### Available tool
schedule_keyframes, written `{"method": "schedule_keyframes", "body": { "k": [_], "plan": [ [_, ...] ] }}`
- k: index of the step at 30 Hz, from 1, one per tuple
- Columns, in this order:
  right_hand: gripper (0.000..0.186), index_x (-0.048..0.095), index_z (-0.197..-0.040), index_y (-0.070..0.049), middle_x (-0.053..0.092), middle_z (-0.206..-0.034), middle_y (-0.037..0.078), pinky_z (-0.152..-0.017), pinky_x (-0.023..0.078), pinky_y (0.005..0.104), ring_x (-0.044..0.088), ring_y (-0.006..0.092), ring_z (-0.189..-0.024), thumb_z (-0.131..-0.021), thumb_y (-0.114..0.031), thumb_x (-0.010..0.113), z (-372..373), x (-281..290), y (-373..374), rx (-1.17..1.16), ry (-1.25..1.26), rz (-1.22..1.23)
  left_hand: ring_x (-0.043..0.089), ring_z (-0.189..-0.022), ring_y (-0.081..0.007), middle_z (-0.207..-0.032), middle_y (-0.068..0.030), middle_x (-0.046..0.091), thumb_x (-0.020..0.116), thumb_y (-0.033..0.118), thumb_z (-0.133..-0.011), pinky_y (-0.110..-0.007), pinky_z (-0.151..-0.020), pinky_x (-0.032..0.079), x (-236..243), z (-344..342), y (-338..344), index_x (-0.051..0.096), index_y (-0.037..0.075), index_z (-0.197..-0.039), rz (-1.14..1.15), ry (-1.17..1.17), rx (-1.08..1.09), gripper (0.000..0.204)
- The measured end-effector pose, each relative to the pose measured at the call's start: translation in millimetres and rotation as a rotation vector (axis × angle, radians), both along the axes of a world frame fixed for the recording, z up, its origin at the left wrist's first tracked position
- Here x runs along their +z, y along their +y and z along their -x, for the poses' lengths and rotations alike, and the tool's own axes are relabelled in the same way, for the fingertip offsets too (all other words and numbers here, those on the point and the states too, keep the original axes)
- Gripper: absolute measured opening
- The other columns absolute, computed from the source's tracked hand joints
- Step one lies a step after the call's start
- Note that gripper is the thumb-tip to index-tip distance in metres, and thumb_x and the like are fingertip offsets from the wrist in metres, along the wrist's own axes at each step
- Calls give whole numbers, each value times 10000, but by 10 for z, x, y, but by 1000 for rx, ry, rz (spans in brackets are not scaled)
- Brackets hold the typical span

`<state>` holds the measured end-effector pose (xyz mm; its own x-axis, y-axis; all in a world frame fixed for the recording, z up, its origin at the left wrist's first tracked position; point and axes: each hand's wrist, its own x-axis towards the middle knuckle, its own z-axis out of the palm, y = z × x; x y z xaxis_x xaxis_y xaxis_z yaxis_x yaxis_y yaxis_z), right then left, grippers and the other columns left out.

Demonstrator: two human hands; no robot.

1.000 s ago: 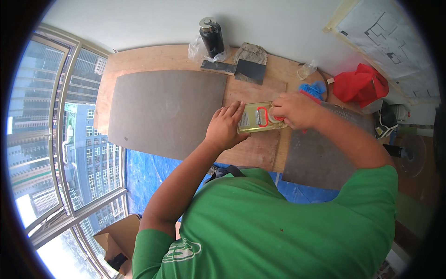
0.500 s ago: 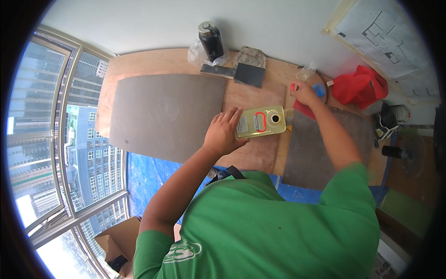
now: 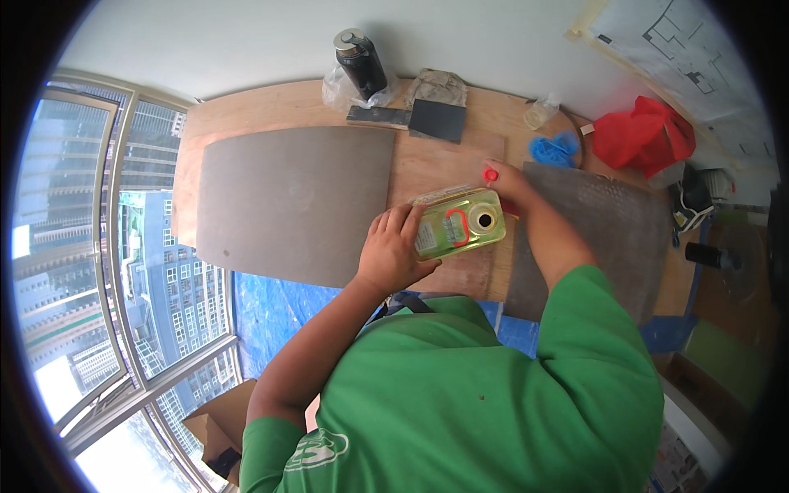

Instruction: The person places a gray sheet onto a wooden board, then pours yellow adhesive from a can onto the sheet and spreads it evenly with a red plastic scraper. The work occurs on a table covered with a blue tarp in a room with large windows.

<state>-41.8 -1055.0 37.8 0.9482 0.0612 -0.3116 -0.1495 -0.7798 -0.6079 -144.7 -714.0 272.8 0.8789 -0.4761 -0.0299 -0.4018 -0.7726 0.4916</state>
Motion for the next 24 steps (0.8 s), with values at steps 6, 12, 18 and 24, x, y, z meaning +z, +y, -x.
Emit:
{"method": "schedule_keyframes", "body": {
  "k": [6, 12, 18, 24],
  "plan": [
    [506, 640, -1379, -86, 685, -1285, 244, -944, 544, 464, 672, 387, -1175, -919, -279, 728, 320, 164, 24, -220, -76, -67, 540, -1312, -381, -1390, -172, 543, 903, 351, -681, -475, -1140, 443, -27, 3, -27, 474, 43, -1474, 75, 36, 42, 952],
    [287, 643, -1114, -16, 661, -1184, 231, -892, 533, 511, 655, 448, -1065, -965, -258, 678, 1195, -2, 451, -275, 46, -101, 564, -1266, -367, -1322, -173, 551, 895, 398, -670, -462, -1087, 490, 35, -118, -115, 481, 32, -1451, -12, 57, 60, 957],
    [216, 628, -1102, -45, 642, -1109, 196, -906, 520, 522, 625, 435, -1063, -938, -170, 693, 1598, -178, 1065, -315, -269, 52, 568, -1266, -348, -1333, -180, 543, 861, 484, -679, -441, -1064, 506, 42, -237, -113, 465, -14, -1446, -93, 86, 95, 998],
    [258, 648, -1182, -33, 665, -1053, 165, -878, 529, 480, 646, 356, -996, -927, -66, 665, 1697, 223, 1185, -197, -506, 18, 586, -1260, -373, -1317, -192, 587, 873, 549, -684, -454, -1080, 494, 108, -222, -92, 429, -7, -1502, -141, 183, 102, 1084]
  ]
}}
